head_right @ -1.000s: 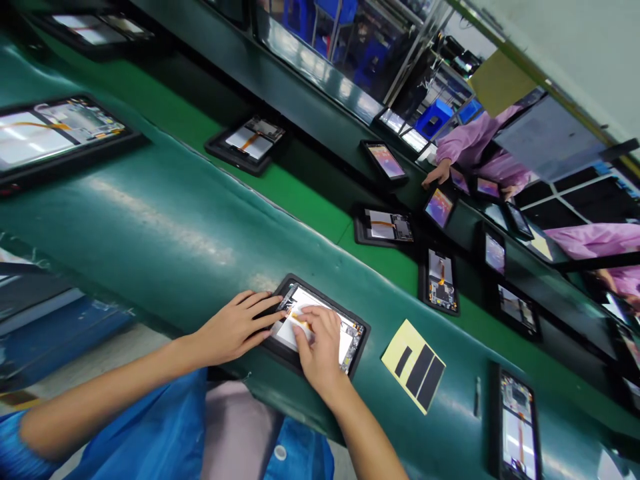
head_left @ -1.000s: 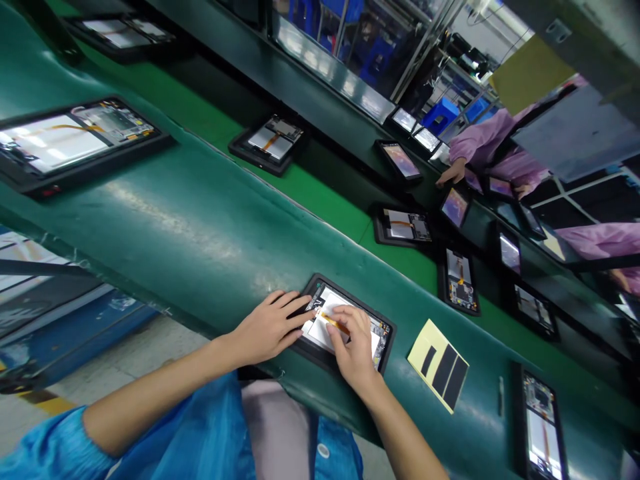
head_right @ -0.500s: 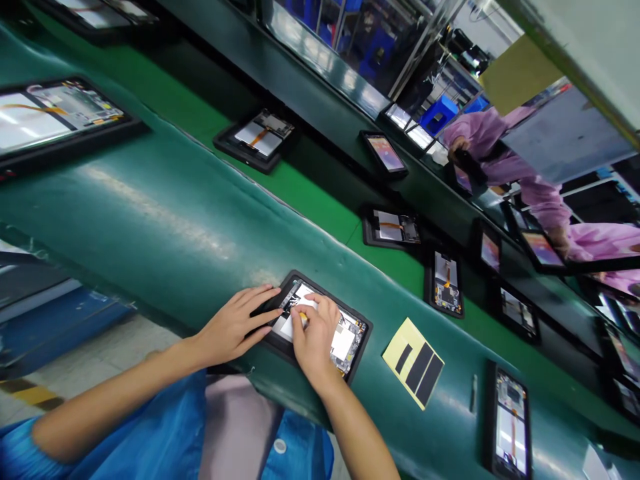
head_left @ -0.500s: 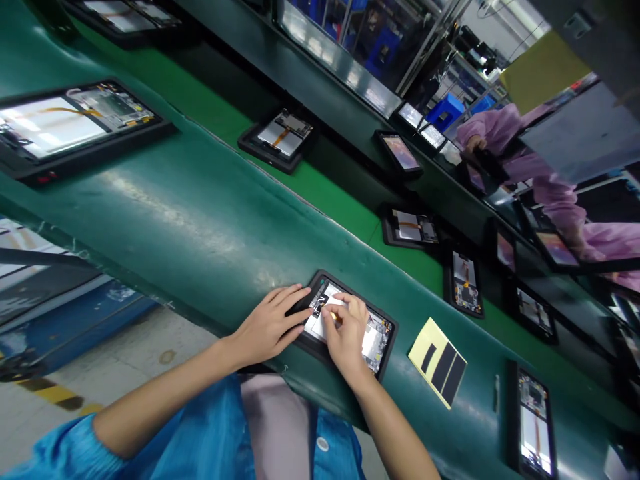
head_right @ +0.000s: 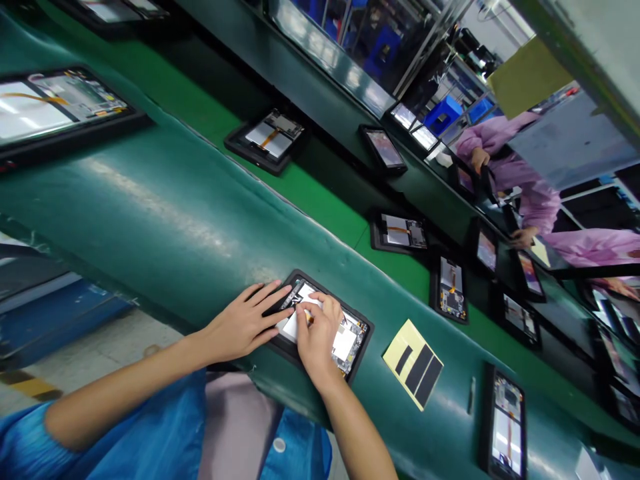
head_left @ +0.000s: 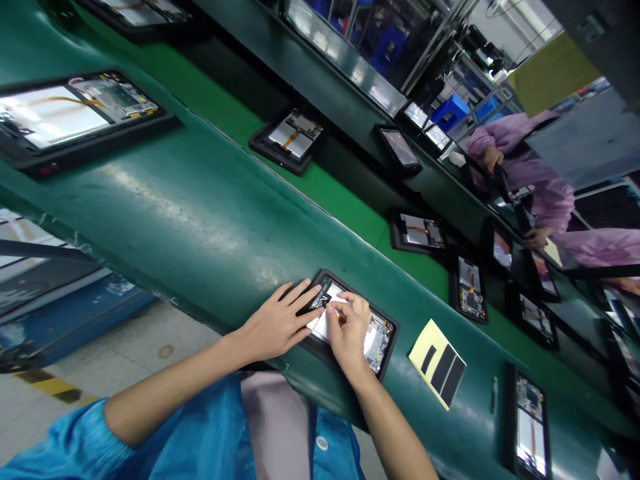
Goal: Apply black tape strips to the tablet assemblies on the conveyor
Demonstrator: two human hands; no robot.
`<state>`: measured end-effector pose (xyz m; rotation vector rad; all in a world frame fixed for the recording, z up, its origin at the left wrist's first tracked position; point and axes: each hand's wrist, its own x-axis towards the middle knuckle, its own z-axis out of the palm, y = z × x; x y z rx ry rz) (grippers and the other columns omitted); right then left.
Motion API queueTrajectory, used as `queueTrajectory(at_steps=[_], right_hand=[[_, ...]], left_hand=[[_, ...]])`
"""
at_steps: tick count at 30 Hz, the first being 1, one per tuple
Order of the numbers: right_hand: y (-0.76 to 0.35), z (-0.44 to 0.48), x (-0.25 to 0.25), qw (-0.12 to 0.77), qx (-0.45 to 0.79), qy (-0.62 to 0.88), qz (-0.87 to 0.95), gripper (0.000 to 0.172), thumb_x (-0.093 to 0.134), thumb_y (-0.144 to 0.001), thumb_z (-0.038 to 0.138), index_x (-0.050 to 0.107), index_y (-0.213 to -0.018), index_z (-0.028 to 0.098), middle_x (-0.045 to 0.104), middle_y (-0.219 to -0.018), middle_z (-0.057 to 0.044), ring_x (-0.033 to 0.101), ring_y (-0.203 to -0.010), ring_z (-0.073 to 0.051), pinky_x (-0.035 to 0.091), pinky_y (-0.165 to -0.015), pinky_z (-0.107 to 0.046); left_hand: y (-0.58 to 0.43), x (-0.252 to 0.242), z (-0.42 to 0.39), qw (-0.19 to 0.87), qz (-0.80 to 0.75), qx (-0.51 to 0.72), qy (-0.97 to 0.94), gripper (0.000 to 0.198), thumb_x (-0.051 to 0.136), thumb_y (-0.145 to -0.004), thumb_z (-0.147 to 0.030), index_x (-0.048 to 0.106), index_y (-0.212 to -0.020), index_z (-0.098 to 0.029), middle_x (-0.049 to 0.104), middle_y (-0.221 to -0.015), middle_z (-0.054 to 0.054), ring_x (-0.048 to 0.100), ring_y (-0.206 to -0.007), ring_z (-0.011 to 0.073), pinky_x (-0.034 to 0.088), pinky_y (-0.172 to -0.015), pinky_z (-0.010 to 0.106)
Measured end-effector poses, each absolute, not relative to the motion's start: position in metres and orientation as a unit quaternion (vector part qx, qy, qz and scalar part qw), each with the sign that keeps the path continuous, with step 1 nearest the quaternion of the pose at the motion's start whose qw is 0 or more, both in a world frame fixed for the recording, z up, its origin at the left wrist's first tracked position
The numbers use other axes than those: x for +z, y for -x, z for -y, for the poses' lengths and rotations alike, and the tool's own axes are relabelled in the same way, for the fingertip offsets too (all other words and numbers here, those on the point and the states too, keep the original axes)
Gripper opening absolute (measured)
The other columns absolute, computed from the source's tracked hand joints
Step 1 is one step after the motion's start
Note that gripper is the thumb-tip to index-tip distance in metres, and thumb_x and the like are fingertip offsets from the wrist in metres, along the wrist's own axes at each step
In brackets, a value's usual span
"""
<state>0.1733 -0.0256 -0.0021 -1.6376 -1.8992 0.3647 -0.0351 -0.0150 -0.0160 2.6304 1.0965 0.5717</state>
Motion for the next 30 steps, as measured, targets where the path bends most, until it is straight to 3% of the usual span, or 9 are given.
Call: queueTrajectory(at_steps=[5,10,12,15,19,21,25,30], right_hand=[[-0.172,0.024,-0.004,0.298,0.143,0.617,0.714,0.019,0.056,-0.102,0.03,0.072,-0.095,0.024,0.064,-0.114,-0.008,0.055,-0.11,-0.027,0.039,-0.097,-0.046],[-0.179,0.027,0.002,0.383,0.134,0.619,0.672,0.029,0.053,-0.103,0.033,0.056,-0.129,0.02,0.058,-0.125,-0.014,0.055,-0.12,-0.028,0.045,-0.102,-0.047],[-0.188,0.037,0.007,0.391,0.116,0.602,0.686,0.032,0.054,-0.102,0.031,0.052,-0.133,0.02,0.058,-0.127,-0.015,0.056,-0.121,-0.028,0.047,-0.102,-0.047],[-0.209,0.062,0.013,0.339,0.096,0.556,0.753,0.031,0.056,-0.101,0.028,0.054,-0.131,0.022,0.063,-0.121,-0.013,0.06,-0.114,-0.028,0.049,-0.097,-0.046],[-0.231,0.091,0.011,0.229,0.052,0.506,0.83,0.036,0.061,-0.1,0.038,0.059,-0.13,0.019,0.068,-0.112,-0.013,0.065,-0.1,-0.028,0.052,-0.086,-0.044],[-0.235,0.096,0.006,0.201,0.019,0.46,0.865,0.027,0.056,-0.103,0.035,0.065,-0.122,0.019,0.071,-0.1,-0.01,0.066,-0.086,-0.024,0.051,-0.079,-0.04],[-0.229,0.093,-0.001,0.206,-0.031,0.367,0.907,0.024,0.046,-0.106,0.021,0.069,-0.104,0.019,0.071,-0.083,-0.005,0.064,-0.07,-0.018,0.049,-0.07,-0.035],[-0.217,0.049,-0.003,0.218,-0.082,0.326,0.916,0.031,0.043,-0.109,0.025,0.07,-0.097,0.016,0.066,-0.073,-0.003,0.059,-0.064,-0.017,0.046,-0.065,-0.033]], left_hand=[[0.033,-0.017,0.013,0.099,-0.375,0.187,-0.903,0.051,0.057,-0.1,-0.043,0.053,-0.148,-0.028,0.042,-0.161,0.014,0.036,-0.148,0.0404,0.034,-0.115,0.06],[0.029,-0.01,0.014,0.08,-0.387,0.18,-0.901,0.047,0.058,-0.099,-0.047,0.061,-0.14,-0.027,0.057,-0.147,0.014,0.052,-0.132,0.0384,0.034,-0.112,0.06],[0.025,-0.005,0.014,0.073,-0.396,0.166,-0.9,0.047,0.057,-0.099,-0.048,0.061,-0.14,-0.026,0.059,-0.144,0.014,0.054,-0.125,0.0384,0.036,-0.108,0.059],[0.018,0.0,0.014,0.064,-0.421,0.15,-0.892,0.047,0.058,-0.098,-0.046,0.061,-0.14,-0.024,0.061,-0.14,0.014,0.055,-0.118,0.0369,0.04,-0.102,0.055],[0.018,-0.003,0.013,0.087,-0.426,0.181,-0.882,0.046,0.059,-0.098,-0.042,0.06,-0.141,-0.026,0.061,-0.137,0.012,0.056,-0.116,0.0326,0.041,-0.102,0.05],[0.027,-0.007,0.012,0.099,-0.416,0.228,-0.875,0.043,0.054,-0.1,-0.036,0.059,-0.141,-0.026,0.059,-0.141,0.012,0.055,-0.121,0.031,0.042,-0.105,0.049],[0.056,-0.013,0.013,0.079,-0.435,0.327,-0.835,0.039,0.049,-0.101,-0.027,0.059,-0.138,-0.022,0.057,-0.143,0.014,0.055,-0.128,0.0277,0.047,-0.106,0.045],[0.086,-0.01,0.019,0.038,-0.49,0.372,-0.787,0.03,0.051,-0.101,-0.023,0.063,-0.128,-0.023,0.063,-0.133,0.012,0.062,-0.12,0.0247,0.054,-0.099,0.042]])
